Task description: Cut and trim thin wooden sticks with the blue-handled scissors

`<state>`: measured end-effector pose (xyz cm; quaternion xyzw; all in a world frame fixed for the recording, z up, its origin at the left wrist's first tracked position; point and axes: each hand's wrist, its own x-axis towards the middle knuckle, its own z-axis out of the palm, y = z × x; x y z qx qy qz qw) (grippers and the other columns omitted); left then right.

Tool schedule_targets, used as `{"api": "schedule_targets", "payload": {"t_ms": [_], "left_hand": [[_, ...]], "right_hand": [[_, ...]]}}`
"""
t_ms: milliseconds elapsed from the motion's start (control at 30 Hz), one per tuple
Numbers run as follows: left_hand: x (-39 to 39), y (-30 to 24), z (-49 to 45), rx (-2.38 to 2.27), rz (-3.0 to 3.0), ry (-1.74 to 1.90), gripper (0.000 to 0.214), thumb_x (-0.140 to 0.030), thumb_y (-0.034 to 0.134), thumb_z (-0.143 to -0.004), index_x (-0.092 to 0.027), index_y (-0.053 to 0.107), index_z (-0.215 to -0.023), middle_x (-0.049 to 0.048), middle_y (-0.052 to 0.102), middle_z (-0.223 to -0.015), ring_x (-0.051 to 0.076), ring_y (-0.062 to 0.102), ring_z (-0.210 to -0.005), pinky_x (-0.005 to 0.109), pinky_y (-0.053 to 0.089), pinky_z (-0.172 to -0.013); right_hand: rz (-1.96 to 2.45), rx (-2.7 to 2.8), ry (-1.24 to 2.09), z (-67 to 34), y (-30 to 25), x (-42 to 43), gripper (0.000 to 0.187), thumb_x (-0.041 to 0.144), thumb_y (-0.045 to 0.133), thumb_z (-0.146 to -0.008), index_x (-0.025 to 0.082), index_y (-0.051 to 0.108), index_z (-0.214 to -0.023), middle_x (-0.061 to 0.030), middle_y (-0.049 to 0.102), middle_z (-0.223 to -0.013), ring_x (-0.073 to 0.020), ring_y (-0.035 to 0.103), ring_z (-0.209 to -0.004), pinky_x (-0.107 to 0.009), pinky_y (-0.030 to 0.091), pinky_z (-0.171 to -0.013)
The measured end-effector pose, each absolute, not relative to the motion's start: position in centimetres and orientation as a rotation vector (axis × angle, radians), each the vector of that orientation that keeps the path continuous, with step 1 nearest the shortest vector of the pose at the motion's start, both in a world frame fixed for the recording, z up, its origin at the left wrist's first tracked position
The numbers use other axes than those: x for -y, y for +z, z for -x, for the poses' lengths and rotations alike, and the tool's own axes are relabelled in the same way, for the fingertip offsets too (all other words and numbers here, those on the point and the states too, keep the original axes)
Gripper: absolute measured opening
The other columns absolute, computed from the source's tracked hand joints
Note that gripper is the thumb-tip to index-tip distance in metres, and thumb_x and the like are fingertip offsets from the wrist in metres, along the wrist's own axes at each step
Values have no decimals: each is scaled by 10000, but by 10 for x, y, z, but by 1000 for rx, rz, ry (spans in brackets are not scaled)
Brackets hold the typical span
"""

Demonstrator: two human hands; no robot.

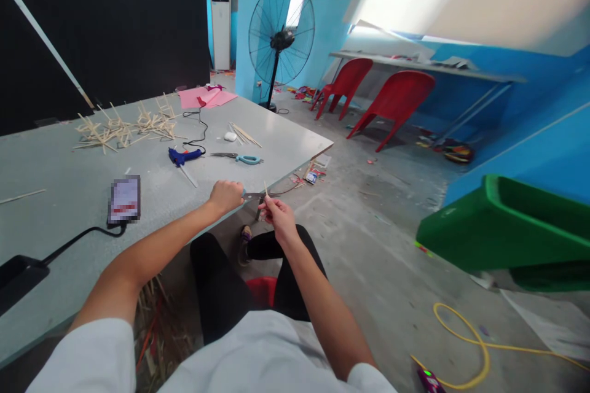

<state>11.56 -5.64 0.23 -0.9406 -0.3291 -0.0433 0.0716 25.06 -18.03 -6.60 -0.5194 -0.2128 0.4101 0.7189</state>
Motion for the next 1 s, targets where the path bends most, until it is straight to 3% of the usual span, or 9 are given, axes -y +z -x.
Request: {"api": "schedule_targets", "payload": {"t_ms": [100,333,467,633,700,867,1000], "left_hand": [[56,3,-117,984,2825,-125,258,-255,611,-875,-100,752,-1025,211,767,-951,348,750,-947,409,535,-781],[59,5,-119,901,2854,-92,276,-235,628,-854,-84,772,-1035,224,766,-942,348,751,-952,416,546,-801],[53,7,-119,969,2842,-85,292,-273,626,-857,-94,788,-1021,219,770,-939,353,751,-952,407,544,-789],[42,7,-115,1153,2791,-107,305,-295,597,-879,-114,803,-1014,214,771,-943,343,748,-950,391,530,-784],[42,5,-114,1122,2815,-114,317,-311,588,-897,-116,801,-1029,211,771,-943,338,746,-958,389,523,-792],[45,1,-113,1089,2812,-141,341,-357,571,-932,-122,793,-1039,197,774,-953,329,744,-958,382,511,-777],[47,1,-111,1054,2806,-140,316,-337,584,-923,-119,781,-1040,186,777,-962,323,748,-936,376,508,-757]], "right_hand": [[1149,498,886,-249,-70,185,547,655,864,-645,173,632,-759,-67,758,-723,-106,594,-499,-204,328,-417],[1140,543,684,-237,-81,195,476,645,796,-761,201,625,-789,-25,733,-671,-123,602,-532,-256,492,-565],[1206,653,549,-233,-105,199,455,653,735,-829,212,624,-817,-33,738,-679,-140,614,-551,-273,498,-584],[1380,605,611,-212,-177,242,566,773,710,-762,227,576,-700,-20,654,-537,-148,536,-443,-275,419,-461],[1383,585,594,-210,-186,254,534,736,702,-804,225,577,-714,-11,644,-540,-145,533,-450,-267,409,-453],[1209,636,566,-224,-117,223,400,592,720,-879,211,610,-826,-10,706,-669,-121,588,-540,-249,472,-554],[1101,523,742,-234,-73,179,487,641,804,-745,207,587,-779,5,682,-625,-95,536,-482,-217,409,-476]]}}
